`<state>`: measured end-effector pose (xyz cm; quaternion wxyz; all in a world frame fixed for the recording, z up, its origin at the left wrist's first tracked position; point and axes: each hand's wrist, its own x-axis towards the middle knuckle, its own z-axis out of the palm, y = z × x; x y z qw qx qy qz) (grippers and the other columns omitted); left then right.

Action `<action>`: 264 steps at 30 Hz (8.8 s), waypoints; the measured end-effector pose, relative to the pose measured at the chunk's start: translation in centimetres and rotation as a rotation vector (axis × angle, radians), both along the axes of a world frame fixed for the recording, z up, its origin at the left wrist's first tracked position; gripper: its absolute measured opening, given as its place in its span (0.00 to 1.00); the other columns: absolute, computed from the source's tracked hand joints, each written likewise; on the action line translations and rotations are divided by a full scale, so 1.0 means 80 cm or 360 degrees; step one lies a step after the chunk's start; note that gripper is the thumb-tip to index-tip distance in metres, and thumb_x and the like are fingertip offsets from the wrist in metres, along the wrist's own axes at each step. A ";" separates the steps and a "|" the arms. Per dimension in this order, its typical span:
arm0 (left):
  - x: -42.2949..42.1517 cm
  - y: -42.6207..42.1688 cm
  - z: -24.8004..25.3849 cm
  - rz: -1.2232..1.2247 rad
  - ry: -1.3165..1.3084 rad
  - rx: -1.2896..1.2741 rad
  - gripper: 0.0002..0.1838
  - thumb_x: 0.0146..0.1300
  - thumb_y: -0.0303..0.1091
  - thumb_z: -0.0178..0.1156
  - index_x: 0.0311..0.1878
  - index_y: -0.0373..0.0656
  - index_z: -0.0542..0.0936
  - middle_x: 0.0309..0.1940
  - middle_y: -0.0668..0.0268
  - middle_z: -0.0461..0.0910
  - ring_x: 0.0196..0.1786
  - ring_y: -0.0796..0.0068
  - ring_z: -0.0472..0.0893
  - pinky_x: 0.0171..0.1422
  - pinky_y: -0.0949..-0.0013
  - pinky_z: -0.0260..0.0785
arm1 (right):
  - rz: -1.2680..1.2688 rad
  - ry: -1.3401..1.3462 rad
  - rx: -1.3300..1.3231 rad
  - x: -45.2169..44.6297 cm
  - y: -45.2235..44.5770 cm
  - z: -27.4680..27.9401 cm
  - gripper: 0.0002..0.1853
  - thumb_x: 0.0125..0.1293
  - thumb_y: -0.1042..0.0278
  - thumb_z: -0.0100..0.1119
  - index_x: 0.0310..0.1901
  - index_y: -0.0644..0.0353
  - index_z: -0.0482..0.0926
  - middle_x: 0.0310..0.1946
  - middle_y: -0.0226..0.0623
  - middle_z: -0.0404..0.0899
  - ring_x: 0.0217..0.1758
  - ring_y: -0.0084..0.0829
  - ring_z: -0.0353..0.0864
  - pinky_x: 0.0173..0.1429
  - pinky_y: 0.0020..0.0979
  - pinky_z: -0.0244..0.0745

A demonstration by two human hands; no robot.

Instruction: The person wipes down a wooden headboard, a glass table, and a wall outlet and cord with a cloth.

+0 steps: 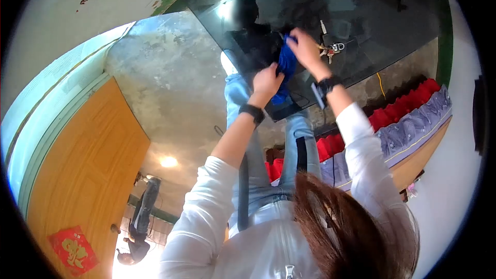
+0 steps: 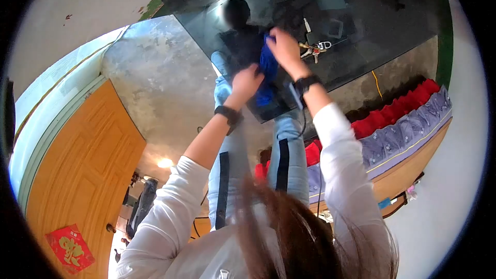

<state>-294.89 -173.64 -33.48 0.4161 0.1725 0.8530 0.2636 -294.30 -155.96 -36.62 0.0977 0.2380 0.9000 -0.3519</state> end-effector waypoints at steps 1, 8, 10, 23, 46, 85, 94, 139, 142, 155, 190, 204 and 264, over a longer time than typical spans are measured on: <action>0.012 -0.012 -0.004 -0.0109 -0.0025 -0.0021 0.16 0.54 0.41 0.55 0.44 0.44 0.75 0.31 0.52 0.79 0.37 0.51 0.79 0.41 0.52 0.71 | 0.0021 -0.0119 -0.0059 0.030 -0.015 0.004 0.13 0.57 0.59 0.58 0.39 0.58 0.74 0.35 0.45 0.78 0.40 0.47 0.77 0.43 0.42 0.72; 0.076 -0.130 -0.043 -0.0493 -0.0423 -0.0177 0.17 0.56 0.41 0.55 0.49 0.48 0.76 0.38 0.56 0.80 0.42 0.54 0.78 0.46 0.56 0.71 | -0.0172 -0.0648 -0.0309 0.187 -0.105 -0.001 0.19 0.56 0.56 0.60 0.41 0.61 0.71 0.37 0.49 0.78 0.43 0.48 0.77 0.44 0.44 0.72; 0.064 -0.141 -0.034 -0.0555 -0.0322 -0.0203 0.16 0.56 0.39 0.55 0.48 0.47 0.76 0.38 0.56 0.80 0.42 0.54 0.78 0.46 0.56 0.70 | -0.0378 -0.0658 -0.0372 0.196 -0.114 -0.004 0.22 0.54 0.53 0.61 0.41 0.63 0.71 0.38 0.52 0.78 0.44 0.50 0.76 0.46 0.43 0.72; -0.091 0.001 0.018 -0.0208 0.0800 0.0115 0.14 0.52 0.34 0.59 0.43 0.46 0.73 0.33 0.57 0.78 0.39 0.57 0.77 0.45 0.59 0.67 | -0.0346 0.0097 -0.0462 0.071 0.019 0.042 0.18 0.55 0.59 0.62 0.40 0.62 0.69 0.35 0.48 0.78 0.41 0.49 0.77 0.43 0.40 0.72; 0.046 -0.076 -0.001 -0.1132 0.0771 0.0021 0.23 0.57 0.34 0.49 0.58 0.48 0.70 0.60 0.61 0.66 0.66 0.62 0.61 0.70 0.55 0.48 | 0.0003 -0.0184 -0.0240 0.155 -0.112 0.056 0.38 0.54 0.67 0.61 0.66 0.55 0.54 0.62 0.56 0.54 0.66 0.56 0.53 0.67 0.42 0.56; 0.092 0.046 0.011 -0.1141 0.0694 -0.0478 0.41 0.47 0.39 0.61 0.68 0.55 0.57 0.68 0.58 0.51 0.67 0.53 0.56 0.62 0.42 0.56 | 0.0186 -0.0052 0.0159 0.196 0.017 0.028 0.24 0.52 0.71 0.56 0.54 0.51 0.69 0.55 0.39 0.69 0.62 0.40 0.65 0.61 0.48 0.61; 0.198 0.077 -0.010 -0.1186 0.0663 -0.0570 0.34 0.50 0.39 0.60 0.63 0.51 0.65 0.64 0.57 0.61 0.60 0.55 0.65 0.57 0.54 0.61 | 0.0195 -0.0266 0.0045 0.261 0.074 0.040 0.19 0.53 0.63 0.60 0.49 0.51 0.73 0.44 0.34 0.74 0.51 0.37 0.74 0.50 0.41 0.70; 0.246 -0.385 0.286 0.0374 0.0635 0.0407 0.13 0.60 0.40 0.56 0.43 0.45 0.81 0.33 0.57 0.80 0.36 0.58 0.80 0.40 0.62 0.71 | 0.0094 0.0519 -0.0265 0.277 -0.311 0.402 0.13 0.56 0.58 0.59 0.27 0.61 0.76 0.27 0.40 0.75 0.30 0.38 0.77 0.34 0.35 0.70; 0.243 -0.387 0.309 0.0480 0.0698 0.0351 0.13 0.61 0.41 0.55 0.44 0.45 0.78 0.32 0.58 0.80 0.33 0.60 0.80 0.37 0.63 0.70 | 0.0051 0.0651 -0.0217 0.268 -0.336 0.427 0.12 0.57 0.59 0.58 0.28 0.61 0.75 0.27 0.40 0.74 0.30 0.39 0.77 0.34 0.35 0.70; 0.171 -0.577 0.459 0.0991 0.0842 0.0947 0.09 0.65 0.30 0.50 0.46 0.38 0.72 0.31 0.62 0.77 0.31 0.73 0.80 0.36 0.72 0.69 | 0.0032 0.0994 -0.0548 0.162 -0.533 0.493 0.11 0.64 0.63 0.54 0.36 0.64 0.74 0.25 0.40 0.80 0.26 0.32 0.82 0.31 0.28 0.72; -0.367 -0.136 0.779 0.0531 0.1884 0.2434 0.11 0.62 0.19 0.45 0.46 0.35 0.73 0.47 0.59 0.72 0.50 0.69 0.72 0.55 0.72 0.64 | -0.0605 0.2597 0.0047 -0.291 -0.228 0.817 0.07 0.62 0.73 0.57 0.37 0.68 0.72 0.26 0.33 0.72 0.27 0.22 0.67 0.34 0.22 0.65; -0.399 -0.065 0.759 0.0554 0.1232 0.2506 0.24 0.56 0.19 0.52 0.58 0.38 0.63 0.52 0.56 0.64 0.57 0.61 0.66 0.60 0.64 0.61 | -0.0394 0.2254 -0.0467 -0.371 -0.218 0.873 0.12 0.61 0.70 0.58 0.41 0.70 0.75 0.29 0.28 0.76 0.32 0.16 0.71 0.36 0.19 0.68; -0.405 -0.083 0.683 0.0196 0.1081 0.2075 0.20 0.61 0.24 0.50 0.54 0.30 0.59 0.49 0.44 0.63 0.50 0.44 0.68 0.55 0.59 0.61 | -0.0687 0.2068 -0.0384 -0.370 -0.222 0.807 0.05 0.61 0.77 0.54 0.38 0.68 0.75 0.26 0.23 0.73 0.29 0.12 0.68 0.34 0.17 0.64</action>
